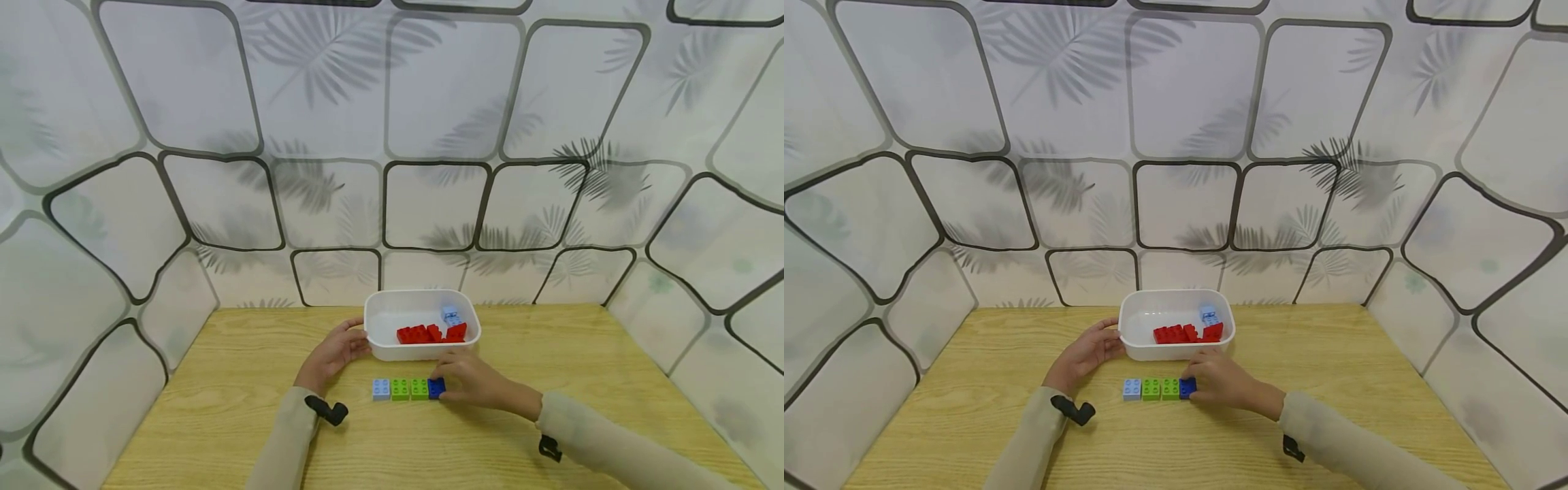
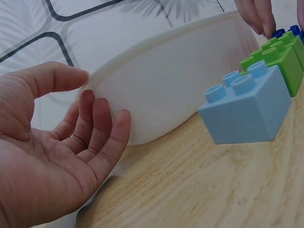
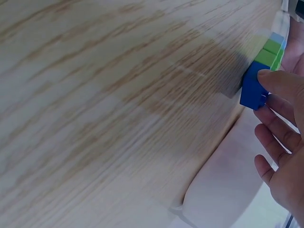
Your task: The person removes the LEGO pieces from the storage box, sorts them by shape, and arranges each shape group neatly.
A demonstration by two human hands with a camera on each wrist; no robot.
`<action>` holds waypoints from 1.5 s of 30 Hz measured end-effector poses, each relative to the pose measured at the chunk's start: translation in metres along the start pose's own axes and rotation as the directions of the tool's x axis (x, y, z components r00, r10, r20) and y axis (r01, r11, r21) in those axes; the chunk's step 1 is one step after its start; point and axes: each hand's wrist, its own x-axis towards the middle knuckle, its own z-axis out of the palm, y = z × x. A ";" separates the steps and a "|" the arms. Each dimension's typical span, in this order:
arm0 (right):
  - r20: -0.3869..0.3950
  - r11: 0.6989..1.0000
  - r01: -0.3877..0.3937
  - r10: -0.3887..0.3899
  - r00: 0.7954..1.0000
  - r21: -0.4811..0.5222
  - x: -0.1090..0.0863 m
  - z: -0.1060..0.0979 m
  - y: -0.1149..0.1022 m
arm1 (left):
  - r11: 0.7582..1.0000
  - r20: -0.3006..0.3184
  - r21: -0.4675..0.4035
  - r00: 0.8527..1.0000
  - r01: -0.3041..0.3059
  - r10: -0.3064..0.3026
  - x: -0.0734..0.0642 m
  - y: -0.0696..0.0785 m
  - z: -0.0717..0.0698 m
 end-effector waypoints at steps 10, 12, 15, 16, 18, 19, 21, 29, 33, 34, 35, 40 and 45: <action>0.007 1.000 -0.006 0.006 1.000 0.000 0.000 0.000 0.001 | 1.000 0.008 -0.004 1.000 -0.003 0.003 0.000 0.000 0.000; 0.008 1.000 -0.005 0.005 1.000 -0.002 0.000 0.001 0.001 | 1.000 0.005 -0.002 1.000 -0.001 0.001 0.001 0.000 0.000; 0.017 1.000 -0.012 0.012 1.000 -0.004 0.000 0.001 0.001 | 1.000 0.001 0.001 1.000 -0.002 0.002 0.001 0.000 0.000; 0.020 1.000 -0.014 0.014 1.000 -0.003 0.000 0.001 0.000 | 1.000 -0.001 0.000 1.000 -0.002 0.002 0.001 0.000 0.001; 0.027 1.000 -0.019 0.019 0.999 0.000 0.001 0.000 0.000 | 1.000 -0.006 -0.001 1.000 -0.002 0.002 0.001 -0.001 0.000; 0.029 1.000 -0.021 0.021 0.999 0.002 0.001 -0.001 -0.001 | 1.000 -0.007 0.001 1.000 -0.003 0.003 0.001 -0.001 0.000; 0.032 1.000 -0.024 0.024 0.999 0.005 0.001 -0.001 -0.002 | 1.000 -0.007 0.003 1.000 -0.003 0.003 0.001 -0.001 0.001; 0.046 0.999 -0.035 0.034 0.998 0.008 0.002 -0.002 -0.003 | 1.000 0.009 -0.003 1.000 -0.023 0.023 -0.001 -0.002 0.000; 0.043 1.000 -0.025 0.025 0.999 0.010 0.002 -0.002 -0.002 | 1.000 0.018 -0.005 0.999 -0.026 0.026 -0.002 -0.003 0.000; 0.041 1.000 -0.020 0.020 0.999 0.008 0.002 -0.002 -0.002 | 1.000 0.014 -0.007 1.000 -0.025 0.025 -0.002 -0.003 0.001; 0.039 1.000 -0.016 0.016 0.999 0.006 0.002 -0.001 -0.001 | 1.000 0.017 -0.002 0.999 -0.028 0.028 -0.002 -0.003 0.000; 0.033 1.000 -0.004 0.004 0.999 0.000 0.001 0.001 0.001 | 0.999 0.010 -0.003 0.999 -0.034 0.034 -0.003 -0.003 0.000; 0.009 1.000 0.016 -0.016 1.000 -0.003 0.002 -0.002 0.002 | 1.000 0.010 -0.005 1.000 -0.027 0.027 -0.002 -0.003 0.000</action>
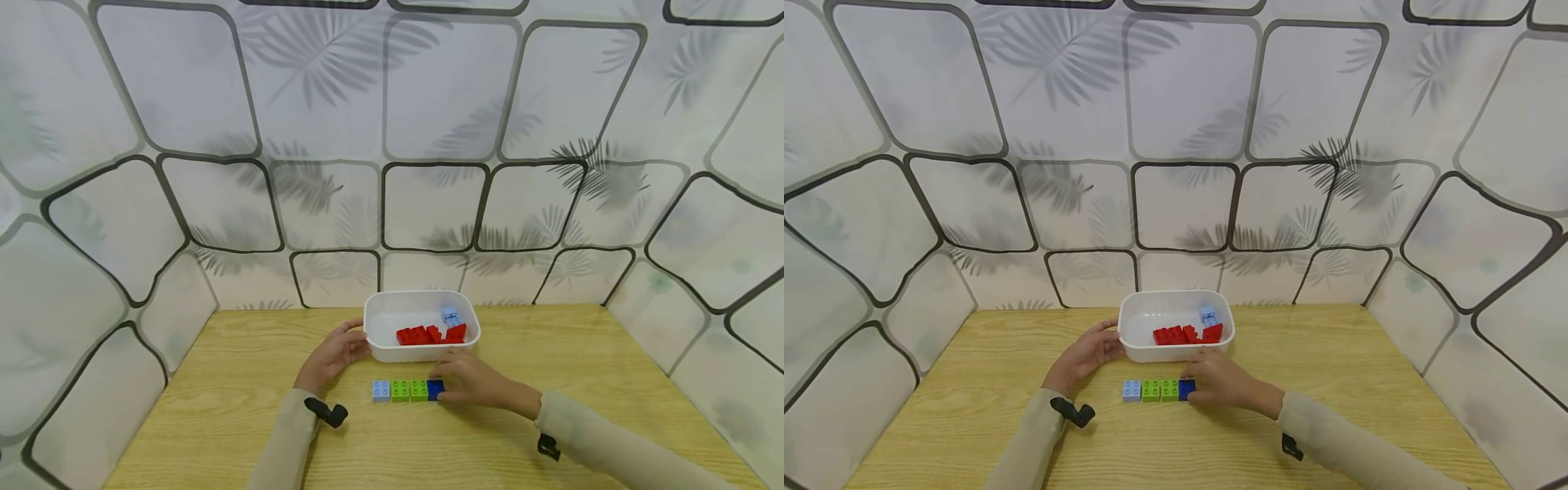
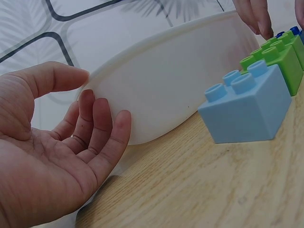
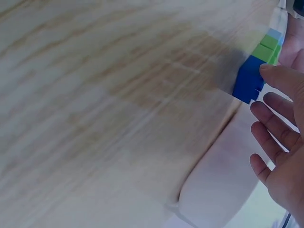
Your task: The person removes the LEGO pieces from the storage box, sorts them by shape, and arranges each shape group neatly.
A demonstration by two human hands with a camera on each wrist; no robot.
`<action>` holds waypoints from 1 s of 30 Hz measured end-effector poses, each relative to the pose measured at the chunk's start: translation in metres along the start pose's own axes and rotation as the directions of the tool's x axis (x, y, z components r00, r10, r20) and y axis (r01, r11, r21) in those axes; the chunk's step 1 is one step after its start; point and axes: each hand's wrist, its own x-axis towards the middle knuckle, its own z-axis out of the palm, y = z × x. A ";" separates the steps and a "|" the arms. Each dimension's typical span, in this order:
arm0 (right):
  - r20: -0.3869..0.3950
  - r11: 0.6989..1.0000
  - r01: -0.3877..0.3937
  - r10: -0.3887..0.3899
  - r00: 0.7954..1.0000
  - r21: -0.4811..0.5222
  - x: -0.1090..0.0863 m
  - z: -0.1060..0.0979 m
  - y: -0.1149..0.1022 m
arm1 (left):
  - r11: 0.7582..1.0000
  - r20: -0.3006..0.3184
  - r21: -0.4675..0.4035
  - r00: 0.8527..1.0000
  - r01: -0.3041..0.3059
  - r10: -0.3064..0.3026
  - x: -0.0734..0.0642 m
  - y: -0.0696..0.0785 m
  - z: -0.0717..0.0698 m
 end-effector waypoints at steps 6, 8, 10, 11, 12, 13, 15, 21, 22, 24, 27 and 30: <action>-0.058 1.000 0.022 -0.022 0.998 0.008 0.004 -0.009 0.004 | 1.000 -0.001 0.000 1.000 -0.003 0.003 0.000 0.000 -0.001; -0.085 0.999 0.038 -0.037 0.996 0.013 0.006 -0.012 0.006 | 1.000 0.000 -0.002 1.000 -0.001 0.001 0.000 0.000 -0.001; -0.125 0.998 0.065 -0.064 0.990 0.010 0.009 -0.016 0.009 | 1.000 -0.001 -0.002 1.000 0.003 -0.003 0.000 0.000 0.000; -0.147 0.997 0.080 -0.078 0.986 0.005 0.010 -0.018 0.011 | 1.000 0.001 -0.001 1.000 0.005 -0.005 0.000 0.000 0.000; -0.169 0.996 0.093 -0.092 0.981 -0.003 0.012 -0.021 0.014 | 1.000 0.001 -0.003 1.000 0.007 -0.007 0.000 0.000 0.000; -0.189 0.995 0.102 -0.101 0.977 -0.007 0.013 -0.023 0.016 | 1.000 0.002 -0.004 1.000 0.007 -0.007 0.000 0.000 0.000; -0.223 0.995 0.100 -0.103 0.969 -0.021 0.016 -0.029 0.021 | 1.000 0.006 -0.004 1.000 0.002 -0.002 0.000 0.001 0.000; -0.275 0.999 -0.008 0.000 0.961 -0.031 0.025 -0.042 0.038 | 1.000 0.019 0.000 1.000 -0.003 0.003 0.001 0.001 -0.001; -0.280 0.999 -0.034 0.025 0.960 -0.028 0.026 -0.043 0.042 | 1.000 0.020 0.000 1.000 0.000 0.000 0.001 0.001 -0.001; -0.283 0.996 -0.086 0.077 0.956 -0.018 0.027 -0.044 0.049 | 1.000 0.023 -0.001 1.000 0.006 -0.006 0.001 0.001 -0.001; -0.276 0.990 -0.140 0.137 0.951 0.007 0.029 -0.044 0.058 | 1.000 0.024 -0.001 1.000 0.015 -0.015 0.002 0.000 -0.002; -0.259 0.984 -0.175 0.174 0.950 0.019 0.031 -0.043 0.066 | 1.000 0.018 -0.003 1.000 0.023 -0.023 0.002 0.001 -0.002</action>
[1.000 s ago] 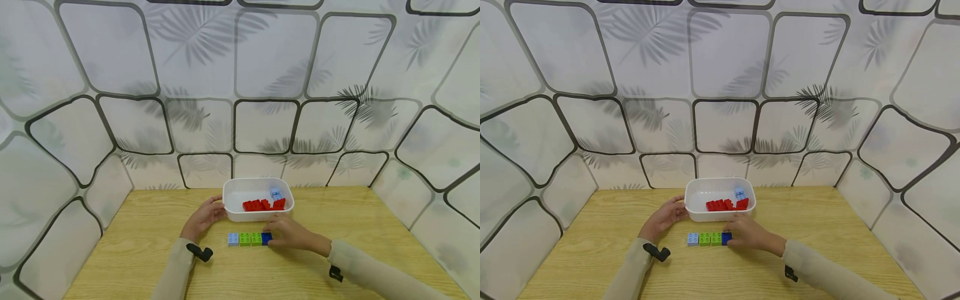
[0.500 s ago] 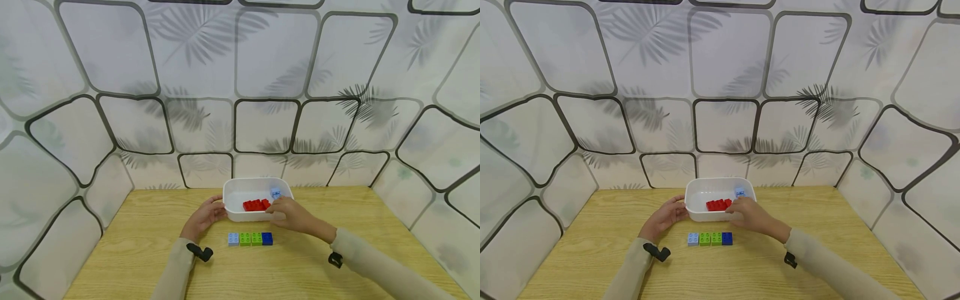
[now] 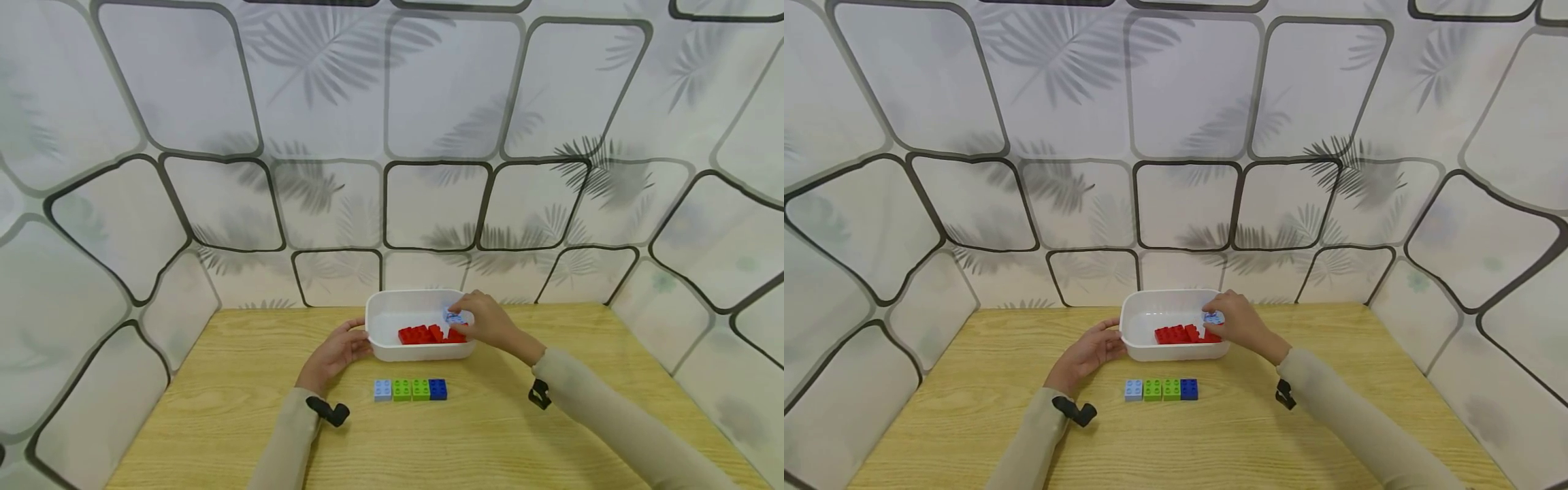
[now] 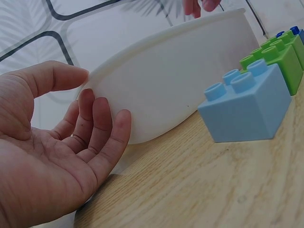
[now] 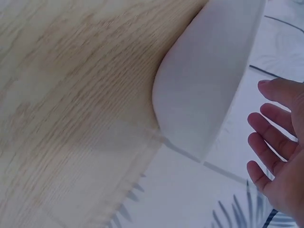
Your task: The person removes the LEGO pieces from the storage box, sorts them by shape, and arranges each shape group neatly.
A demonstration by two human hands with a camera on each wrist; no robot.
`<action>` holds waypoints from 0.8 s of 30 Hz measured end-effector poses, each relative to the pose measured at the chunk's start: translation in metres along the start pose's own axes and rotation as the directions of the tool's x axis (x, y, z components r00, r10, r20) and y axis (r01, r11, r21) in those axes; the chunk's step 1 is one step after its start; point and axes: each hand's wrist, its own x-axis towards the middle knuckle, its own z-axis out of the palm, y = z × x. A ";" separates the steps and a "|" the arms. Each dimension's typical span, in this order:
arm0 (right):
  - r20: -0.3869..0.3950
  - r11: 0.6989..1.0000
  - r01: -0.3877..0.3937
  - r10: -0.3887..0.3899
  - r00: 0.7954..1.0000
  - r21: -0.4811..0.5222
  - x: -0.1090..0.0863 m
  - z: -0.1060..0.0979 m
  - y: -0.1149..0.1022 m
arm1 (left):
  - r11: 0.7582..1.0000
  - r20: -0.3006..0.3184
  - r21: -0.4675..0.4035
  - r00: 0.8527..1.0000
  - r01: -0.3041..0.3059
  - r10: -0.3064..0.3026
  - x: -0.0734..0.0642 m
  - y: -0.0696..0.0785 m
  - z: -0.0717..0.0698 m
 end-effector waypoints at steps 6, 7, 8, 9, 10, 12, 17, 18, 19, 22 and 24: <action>0.025 0.996 -0.065 0.066 0.997 -0.062 0.004 0.007 0.009 | 1.000 0.005 0.005 1.000 -0.003 0.003 0.000 0.000 0.000; 0.026 0.995 -0.074 0.076 0.997 -0.068 0.005 0.008 0.010 | 1.000 0.006 0.006 1.000 -0.003 0.003 -0.001 0.000 0.000; 0.027 0.994 -0.081 0.083 0.996 -0.071 0.005 0.009 0.011 | 1.000 0.007 0.006 1.000 -0.002 0.002 -0.001 0.000 0.000; 0.030 0.993 -0.088 0.090 0.995 -0.076 0.006 0.011 0.012 | 1.000 0.006 0.004 1.000 -0.002 0.002 -0.001 0.000 0.000; 0.033 0.992 -0.095 0.098 0.995 -0.081 0.007 0.012 0.013 | 1.000 0.007 0.002 1.000 -0.003 0.003 0.000 0.000 0.000; 0.041 0.990 -0.103 0.108 0.993 -0.098 0.008 0.014 0.015 | 1.000 0.008 0.000 1.000 -0.003 0.003 0.000 -0.001 0.001; 0.079 0.982 -0.118 0.131 0.988 -0.147 0.011 0.019 0.021 | 1.000 0.014 -0.006 1.000 -0.007 0.007 0.000 -0.001 0.002; 0.087 0.980 -0.121 0.136 0.987 -0.158 0.011 0.020 0.022 | 1.000 0.016 -0.009 1.000 -0.007 0.008 0.000 -0.001 0.002; 0.096 0.978 -0.127 0.144 0.985 -0.165 0.012 0.020 0.024 | 1.000 0.016 -0.009 1.000 -0.008 0.008 0.000 -0.001 0.002; 0.125 0.968 -0.156 0.183 0.975 -0.196 0.015 0.022 0.027 | 1.000 0.015 -0.017 1.000 -0.007 0.008 0.001 -0.001 0.002; 0.148 0.960 -0.173 0.208 0.967 -0.220 0.017 0.023 0.030 | 1.000 0.015 -0.019 1.000 -0.011 0.011 0.001 0.000 0.001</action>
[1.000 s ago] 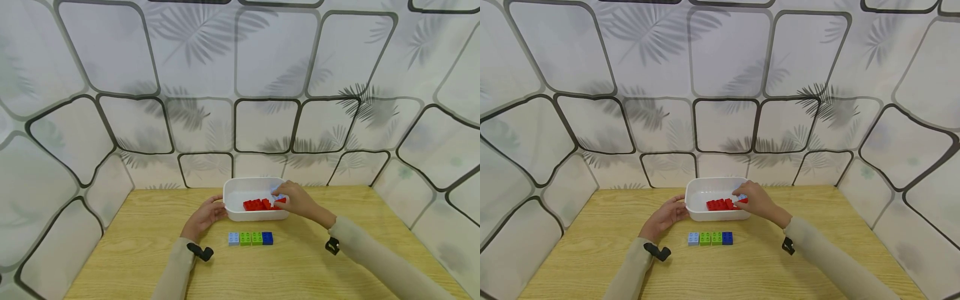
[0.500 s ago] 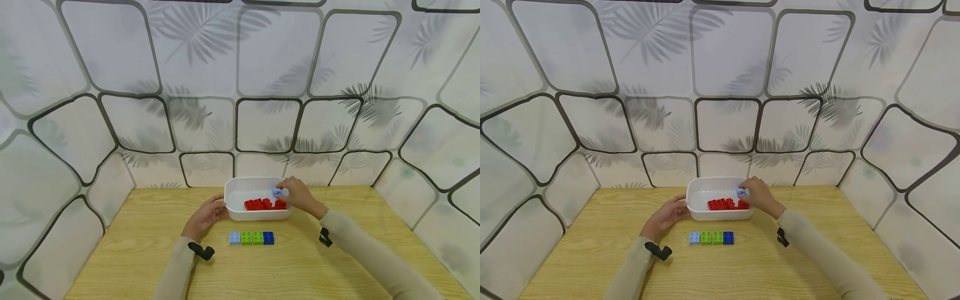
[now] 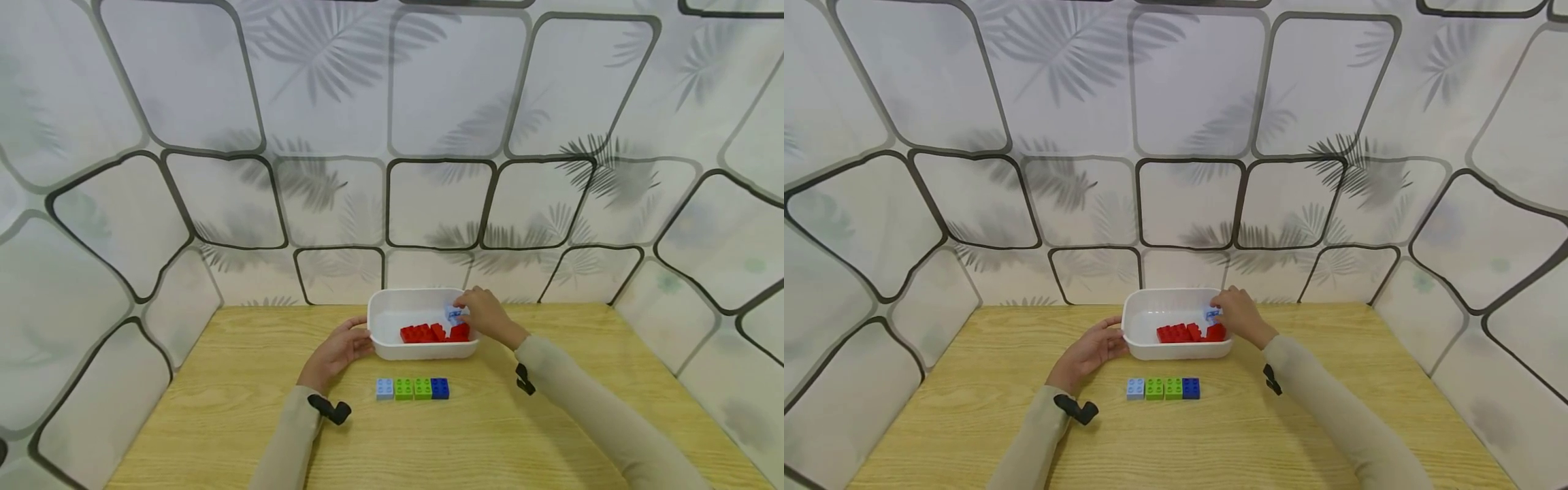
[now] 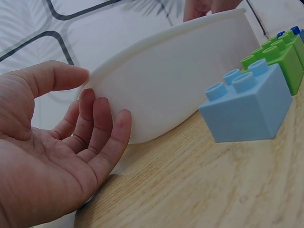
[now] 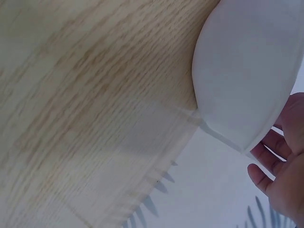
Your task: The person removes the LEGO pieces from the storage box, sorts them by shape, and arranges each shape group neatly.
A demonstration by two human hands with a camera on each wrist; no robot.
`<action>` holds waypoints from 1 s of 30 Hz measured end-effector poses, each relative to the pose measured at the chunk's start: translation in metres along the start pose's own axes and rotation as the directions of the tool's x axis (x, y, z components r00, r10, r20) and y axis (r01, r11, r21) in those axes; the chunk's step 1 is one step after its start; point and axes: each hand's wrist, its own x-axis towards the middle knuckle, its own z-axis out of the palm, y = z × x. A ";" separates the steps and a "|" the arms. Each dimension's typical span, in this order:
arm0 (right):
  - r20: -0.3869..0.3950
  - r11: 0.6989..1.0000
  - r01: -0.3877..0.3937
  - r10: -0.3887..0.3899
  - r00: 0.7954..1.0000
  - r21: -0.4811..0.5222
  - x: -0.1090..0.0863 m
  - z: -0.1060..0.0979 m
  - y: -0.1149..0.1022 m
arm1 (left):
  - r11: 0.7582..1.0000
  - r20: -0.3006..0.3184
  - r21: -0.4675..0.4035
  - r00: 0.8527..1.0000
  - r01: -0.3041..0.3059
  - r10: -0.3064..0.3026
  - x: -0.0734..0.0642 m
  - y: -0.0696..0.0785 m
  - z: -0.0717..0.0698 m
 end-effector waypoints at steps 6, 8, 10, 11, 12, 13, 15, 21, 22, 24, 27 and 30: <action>0.050 0.999 0.014 -0.012 0.999 -0.047 0.005 0.002 0.004 | 1.000 0.003 -0.010 1.000 0.004 -0.004 -0.001 0.003 0.001; 0.067 0.999 0.026 -0.023 0.997 -0.045 0.005 0.002 0.005 | 1.000 0.003 -0.011 1.000 0.007 -0.007 -0.001 0.004 0.001; 0.088 0.999 0.030 -0.026 0.996 -0.041 0.006 0.002 0.005 | 1.000 0.003 -0.008 1.000 0.007 -0.007 -0.001 0.004 0.001; 0.097 0.999 0.030 -0.026 0.995 -0.041 0.005 0.002 0.006 | 1.000 0.003 -0.008 1.000 0.006 -0.006 -0.001 0.004 0.001; 0.105 0.999 0.027 -0.023 0.994 -0.035 0.005 0.002 0.006 | 1.000 0.003 -0.008 1.000 0.006 -0.006 -0.001 0.004 0.001; 0.112 0.999 0.022 -0.018 0.994 -0.030 0.005 0.003 0.006 | 1.000 0.003 -0.009 1.000 0.005 -0.005 -0.001 0.004 0.001; 0.118 1.000 0.011 -0.009 0.993 -0.019 0.005 0.004 0.006 | 1.000 0.004 -0.008 1.000 0.005 -0.005 -0.001 0.005 0.001; 0.099 1.000 -0.003 0.003 0.995 -0.005 0.007 0.009 0.005 | 1.000 -0.003 -0.008 1.000 0.008 -0.008 -0.001 0.005 0.000; 0.098 1.000 -0.006 0.006 0.995 -0.003 0.008 0.009 0.005 | 1.000 -0.002 -0.007 1.000 0.006 -0.006 -0.001 0.005 0.000; 0.094 1.000 -0.007 0.008 0.996 -0.005 0.008 0.011 0.004 | 1.000 0.006 -0.003 1.000 0.001 -0.001 -0.001 0.004 -0.001; 0.088 1.000 -0.006 0.006 0.996 -0.002 0.009 0.014 0.003 | 1.000 0.010 -0.005 1.000 0.000 0.000 -0.001 0.003 -0.002; 0.075 1.000 -0.006 0.005 0.997 0.012 0.008 0.016 0.002 | 1.000 0.011 -0.008 1.000 -0.002 0.002 -0.001 0.001 -0.002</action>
